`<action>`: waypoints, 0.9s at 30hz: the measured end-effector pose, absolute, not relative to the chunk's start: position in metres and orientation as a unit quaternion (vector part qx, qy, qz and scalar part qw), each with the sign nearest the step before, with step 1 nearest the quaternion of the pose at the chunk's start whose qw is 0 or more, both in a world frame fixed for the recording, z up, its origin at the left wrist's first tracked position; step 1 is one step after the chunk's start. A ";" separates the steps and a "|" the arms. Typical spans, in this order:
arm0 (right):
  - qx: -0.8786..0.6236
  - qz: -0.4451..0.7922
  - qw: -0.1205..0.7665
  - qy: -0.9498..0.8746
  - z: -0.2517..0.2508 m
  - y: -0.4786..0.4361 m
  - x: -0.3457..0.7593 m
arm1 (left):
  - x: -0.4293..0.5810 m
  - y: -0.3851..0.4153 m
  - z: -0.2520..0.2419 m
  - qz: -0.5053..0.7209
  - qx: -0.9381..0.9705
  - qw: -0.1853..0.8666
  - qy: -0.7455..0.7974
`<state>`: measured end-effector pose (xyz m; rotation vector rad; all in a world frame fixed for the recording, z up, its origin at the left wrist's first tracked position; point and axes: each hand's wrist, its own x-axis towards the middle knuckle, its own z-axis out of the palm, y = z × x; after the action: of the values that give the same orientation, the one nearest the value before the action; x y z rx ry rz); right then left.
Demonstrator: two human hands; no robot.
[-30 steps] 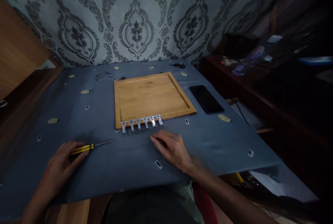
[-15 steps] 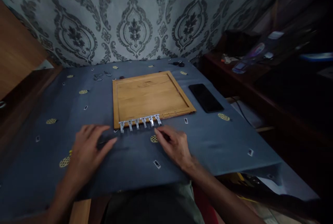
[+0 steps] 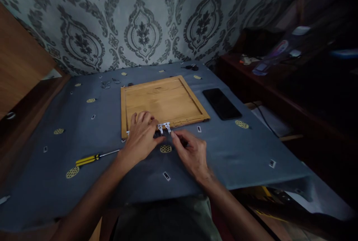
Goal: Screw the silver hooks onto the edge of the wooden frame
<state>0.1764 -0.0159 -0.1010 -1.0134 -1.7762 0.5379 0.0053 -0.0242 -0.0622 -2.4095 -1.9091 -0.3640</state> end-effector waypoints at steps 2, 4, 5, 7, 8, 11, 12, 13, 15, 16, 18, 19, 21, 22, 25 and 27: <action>-0.414 0.224 0.495 -0.730 -0.101 -0.016 0.177 | 0.006 -0.023 -0.064 -0.114 -0.778 0.014 -0.618; -0.416 0.226 0.496 -0.728 -0.101 -0.016 0.177 | 0.006 -0.022 -0.066 -0.111 -0.776 0.005 -0.620; -0.419 0.227 0.495 -0.727 -0.101 -0.016 0.177 | 0.006 -0.022 -0.067 -0.112 -0.776 0.001 -0.621; -0.422 0.230 0.492 -0.726 -0.101 -0.016 0.177 | 0.006 -0.021 -0.068 -0.114 -0.774 -0.006 -0.623; -0.423 0.232 0.492 -0.725 -0.101 -0.016 0.177 | 0.006 -0.021 -0.068 -0.115 -0.773 -0.009 -0.624; -0.423 0.238 0.492 -0.723 -0.100 -0.015 0.177 | 0.007 -0.021 -0.068 -0.113 -0.769 -0.013 -0.629; -0.423 0.239 0.492 -0.723 -0.100 -0.016 0.177 | 0.007 -0.020 -0.068 -0.112 -0.768 -0.014 -0.630; -0.425 0.238 0.490 -0.723 -0.100 -0.016 0.177 | 0.007 -0.020 -0.068 -0.110 -0.768 -0.014 -0.631; -0.427 0.236 0.486 -0.725 -0.100 -0.016 0.178 | 0.007 -0.020 -0.068 -0.107 -0.769 -0.016 -0.630; -0.426 0.235 0.484 -0.727 -0.099 -0.016 0.178 | 0.007 -0.020 -0.068 -0.105 -0.769 -0.018 -0.630; -0.424 0.234 0.482 -0.730 -0.099 -0.016 0.178 | 0.006 -0.019 -0.068 -0.104 -0.769 -0.024 -0.630; -0.424 0.233 0.482 -0.731 -0.099 -0.016 0.178 | 0.006 -0.019 -0.068 -0.104 -0.769 -0.027 -0.631; -0.424 0.232 0.482 -0.731 -0.099 -0.016 0.178 | 0.006 -0.018 -0.068 -0.104 -0.767 -0.030 -0.633; -0.425 0.231 0.483 -0.730 -0.099 -0.016 0.178 | 0.006 -0.018 -0.068 -0.103 -0.766 -0.031 -0.633; -0.428 0.231 0.481 -0.730 -0.099 -0.016 0.178 | 0.007 -0.017 -0.068 -0.100 -0.767 -0.030 -0.633; -0.428 0.232 0.479 -0.730 -0.099 -0.016 0.178 | 0.007 -0.017 -0.068 -0.101 -0.768 -0.030 -0.631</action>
<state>0.1778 -0.0162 -0.0991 -1.0438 -1.7824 0.5664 0.0067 -0.0168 -0.0685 -2.4601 -2.0218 -0.3244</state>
